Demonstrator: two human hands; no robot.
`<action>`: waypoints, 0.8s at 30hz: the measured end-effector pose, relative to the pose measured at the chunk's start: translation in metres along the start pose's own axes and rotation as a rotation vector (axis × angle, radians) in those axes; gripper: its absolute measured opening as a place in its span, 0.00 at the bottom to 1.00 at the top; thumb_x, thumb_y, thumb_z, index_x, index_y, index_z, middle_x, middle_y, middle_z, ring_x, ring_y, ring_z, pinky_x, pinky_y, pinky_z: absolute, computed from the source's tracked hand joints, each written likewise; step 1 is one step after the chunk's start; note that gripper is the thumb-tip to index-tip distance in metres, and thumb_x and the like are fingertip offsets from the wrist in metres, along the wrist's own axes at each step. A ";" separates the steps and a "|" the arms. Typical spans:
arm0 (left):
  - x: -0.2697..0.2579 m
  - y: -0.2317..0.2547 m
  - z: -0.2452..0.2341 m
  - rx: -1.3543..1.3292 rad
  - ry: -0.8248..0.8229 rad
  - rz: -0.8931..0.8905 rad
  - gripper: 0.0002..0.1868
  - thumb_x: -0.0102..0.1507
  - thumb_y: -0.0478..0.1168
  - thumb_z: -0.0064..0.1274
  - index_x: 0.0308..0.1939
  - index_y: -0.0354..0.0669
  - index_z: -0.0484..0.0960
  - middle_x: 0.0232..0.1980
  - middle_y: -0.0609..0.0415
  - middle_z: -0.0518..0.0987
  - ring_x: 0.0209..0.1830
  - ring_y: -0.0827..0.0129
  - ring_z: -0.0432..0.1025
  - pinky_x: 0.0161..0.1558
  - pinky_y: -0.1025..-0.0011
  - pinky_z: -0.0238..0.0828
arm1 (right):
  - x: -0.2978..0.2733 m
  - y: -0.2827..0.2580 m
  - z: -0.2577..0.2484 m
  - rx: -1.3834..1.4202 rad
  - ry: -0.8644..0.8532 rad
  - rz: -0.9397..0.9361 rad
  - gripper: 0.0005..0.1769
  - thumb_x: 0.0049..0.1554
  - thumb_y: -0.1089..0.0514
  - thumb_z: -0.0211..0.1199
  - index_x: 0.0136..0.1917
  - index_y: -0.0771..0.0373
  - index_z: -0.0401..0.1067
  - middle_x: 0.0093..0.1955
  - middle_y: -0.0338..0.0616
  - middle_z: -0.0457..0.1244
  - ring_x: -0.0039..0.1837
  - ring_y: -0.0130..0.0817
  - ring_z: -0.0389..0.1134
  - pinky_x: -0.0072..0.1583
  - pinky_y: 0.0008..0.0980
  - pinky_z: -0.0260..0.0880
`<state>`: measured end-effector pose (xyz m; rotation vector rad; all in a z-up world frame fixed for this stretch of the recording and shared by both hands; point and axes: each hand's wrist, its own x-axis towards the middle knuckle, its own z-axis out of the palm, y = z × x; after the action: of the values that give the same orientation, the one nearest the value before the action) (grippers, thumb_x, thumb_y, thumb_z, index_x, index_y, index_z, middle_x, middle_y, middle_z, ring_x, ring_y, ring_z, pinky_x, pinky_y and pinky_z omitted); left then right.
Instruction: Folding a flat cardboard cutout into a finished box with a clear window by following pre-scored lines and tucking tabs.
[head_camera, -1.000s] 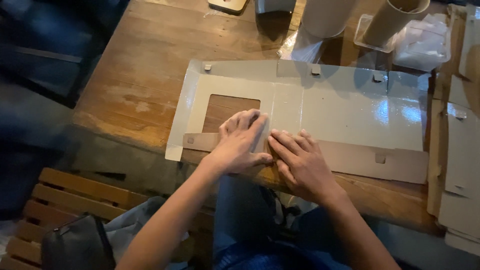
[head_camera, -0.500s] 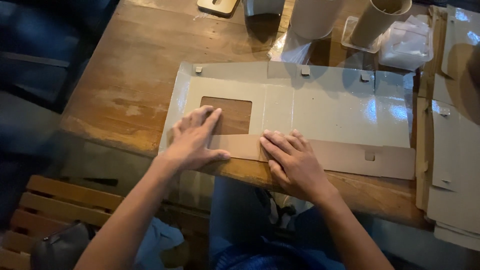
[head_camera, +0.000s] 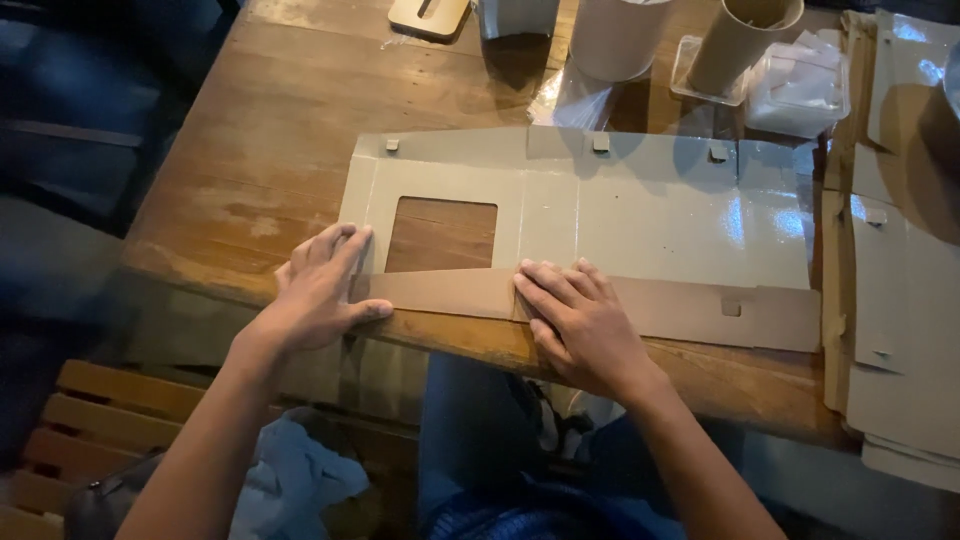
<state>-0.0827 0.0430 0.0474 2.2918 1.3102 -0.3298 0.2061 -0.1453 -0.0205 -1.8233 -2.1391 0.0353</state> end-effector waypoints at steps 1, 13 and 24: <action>0.000 -0.003 0.001 0.000 0.004 0.000 0.55 0.57 0.65 0.61 0.82 0.59 0.49 0.82 0.47 0.49 0.82 0.42 0.41 0.72 0.32 0.40 | 0.001 0.000 0.000 -0.001 0.003 -0.002 0.28 0.63 0.46 0.49 0.76 0.46 0.64 0.76 0.37 0.58 0.74 0.39 0.59 0.78 0.50 0.45; -0.033 -0.026 0.013 -0.208 0.172 -0.009 0.39 0.63 0.56 0.56 0.77 0.56 0.63 0.78 0.47 0.58 0.79 0.39 0.49 0.70 0.29 0.46 | -0.001 -0.005 -0.003 -0.046 0.084 -0.034 0.29 0.62 0.45 0.53 0.75 0.48 0.65 0.74 0.39 0.60 0.74 0.39 0.60 0.76 0.48 0.49; -0.045 -0.030 0.036 -0.394 0.378 0.048 0.12 0.67 0.49 0.55 0.48 0.48 0.84 0.70 0.45 0.70 0.75 0.38 0.58 0.68 0.27 0.48 | -0.002 -0.003 -0.002 0.016 0.066 0.030 0.36 0.61 0.39 0.57 0.78 0.54 0.61 0.74 0.49 0.59 0.75 0.48 0.59 0.76 0.52 0.51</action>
<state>-0.1308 0.0044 0.0276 2.0988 1.3458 0.3682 0.2043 -0.1482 -0.0188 -1.8216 -2.0612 -0.0011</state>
